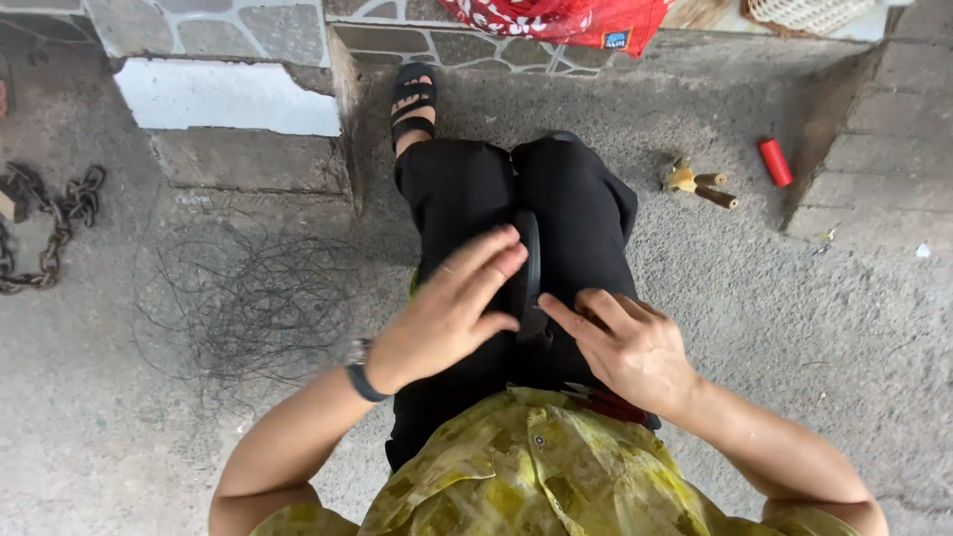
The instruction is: Hand-sewing a rubber sole onto a black shoe using a needle and thread.
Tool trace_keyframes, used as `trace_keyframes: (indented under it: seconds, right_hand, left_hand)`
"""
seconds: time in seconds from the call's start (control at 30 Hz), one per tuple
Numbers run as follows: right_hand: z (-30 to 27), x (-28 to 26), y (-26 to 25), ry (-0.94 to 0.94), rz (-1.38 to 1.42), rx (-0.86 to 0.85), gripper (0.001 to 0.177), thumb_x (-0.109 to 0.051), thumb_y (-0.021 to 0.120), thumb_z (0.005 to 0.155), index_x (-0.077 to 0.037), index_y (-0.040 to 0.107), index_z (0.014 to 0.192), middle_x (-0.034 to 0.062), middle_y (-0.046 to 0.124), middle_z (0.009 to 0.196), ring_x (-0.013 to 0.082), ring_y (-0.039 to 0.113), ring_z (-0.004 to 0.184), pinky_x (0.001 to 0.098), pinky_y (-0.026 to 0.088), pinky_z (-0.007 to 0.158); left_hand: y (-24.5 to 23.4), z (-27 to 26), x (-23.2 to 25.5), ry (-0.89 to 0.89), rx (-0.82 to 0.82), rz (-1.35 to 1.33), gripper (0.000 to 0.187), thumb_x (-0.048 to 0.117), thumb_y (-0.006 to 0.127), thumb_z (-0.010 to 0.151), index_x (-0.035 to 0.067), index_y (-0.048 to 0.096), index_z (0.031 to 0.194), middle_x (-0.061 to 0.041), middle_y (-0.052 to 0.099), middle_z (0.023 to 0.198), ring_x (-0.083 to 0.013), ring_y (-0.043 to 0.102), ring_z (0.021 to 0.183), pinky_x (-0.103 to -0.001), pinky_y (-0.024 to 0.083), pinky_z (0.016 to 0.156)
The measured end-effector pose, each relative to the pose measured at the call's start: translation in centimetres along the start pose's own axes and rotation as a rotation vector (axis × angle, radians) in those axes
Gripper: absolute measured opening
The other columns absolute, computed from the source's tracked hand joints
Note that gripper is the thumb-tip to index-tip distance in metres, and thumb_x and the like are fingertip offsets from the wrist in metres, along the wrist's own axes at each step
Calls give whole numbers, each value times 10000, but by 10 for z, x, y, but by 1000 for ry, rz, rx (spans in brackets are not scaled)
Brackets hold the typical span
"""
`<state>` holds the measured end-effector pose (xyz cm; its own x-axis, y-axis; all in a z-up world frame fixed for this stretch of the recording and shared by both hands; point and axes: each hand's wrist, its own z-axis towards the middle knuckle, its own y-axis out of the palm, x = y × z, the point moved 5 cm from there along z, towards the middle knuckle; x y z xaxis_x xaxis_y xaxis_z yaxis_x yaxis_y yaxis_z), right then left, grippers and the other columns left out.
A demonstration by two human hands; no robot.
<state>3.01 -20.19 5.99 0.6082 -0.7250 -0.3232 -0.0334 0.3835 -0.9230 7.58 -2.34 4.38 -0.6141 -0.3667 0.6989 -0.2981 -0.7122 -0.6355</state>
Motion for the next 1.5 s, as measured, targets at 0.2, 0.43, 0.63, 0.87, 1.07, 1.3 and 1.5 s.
trace_keyframes:
  seconds: [0.2,0.43,0.63,0.87,1.07,1.3,1.5]
  right_hand:
    - [-5,-2,4,13,-100,-51,427,-66,499,899,-205,603,1290,25,532,916,181,645,758,283,552,522]
    - [-6,-2,3,24,-162,-85,430,-90,531,872,-234,616,1268,11,538,882,183,644,739,281,548,512]
    - [-2,1,0,31,-124,-94,425,-73,512,874,-233,627,1251,5,545,850,182,650,731,271,545,514]
    - [0,-1,-4,16,-163,-78,414,-72,521,865,-215,642,1234,11,548,837,196,643,708,281,548,521]
    - [-13,-1,13,-20,-356,-90,450,-117,554,835,-206,613,1273,2,540,880,174,639,758,260,545,539]
    - [-14,2,27,-85,-177,69,415,-21,504,858,-113,640,1240,37,544,856,188,621,704,243,526,532]
    - [-8,6,47,-49,-159,156,258,-113,600,869,-42,622,1116,63,590,861,253,673,765,294,512,463]
  left_hand:
    - [12,-8,2,-30,4,75,697,282,752,801,28,450,1376,-151,474,1324,-246,549,1196,-318,511,944]
    - [11,-6,-1,0,40,49,611,321,765,766,-6,540,1231,-148,495,1277,-254,593,1126,-320,527,908]
    - [15,-5,-6,-9,31,11,691,334,763,756,16,510,1315,-133,494,1269,-238,591,1118,-307,538,891]
    - [10,0,-6,12,30,-45,666,298,780,748,-10,531,1283,-150,495,1238,-261,590,1086,-285,549,852]
    - [21,1,-11,25,71,-49,663,330,789,733,-16,550,1245,-146,496,1209,-259,587,1059,-280,551,852]
    - [14,1,-14,46,112,-109,654,308,780,731,-25,557,1247,-155,496,1207,-256,586,1063,-271,552,871]
    - [19,2,-12,69,151,-64,636,331,767,734,-35,568,1215,-169,498,1200,-263,590,1049,-293,544,896]
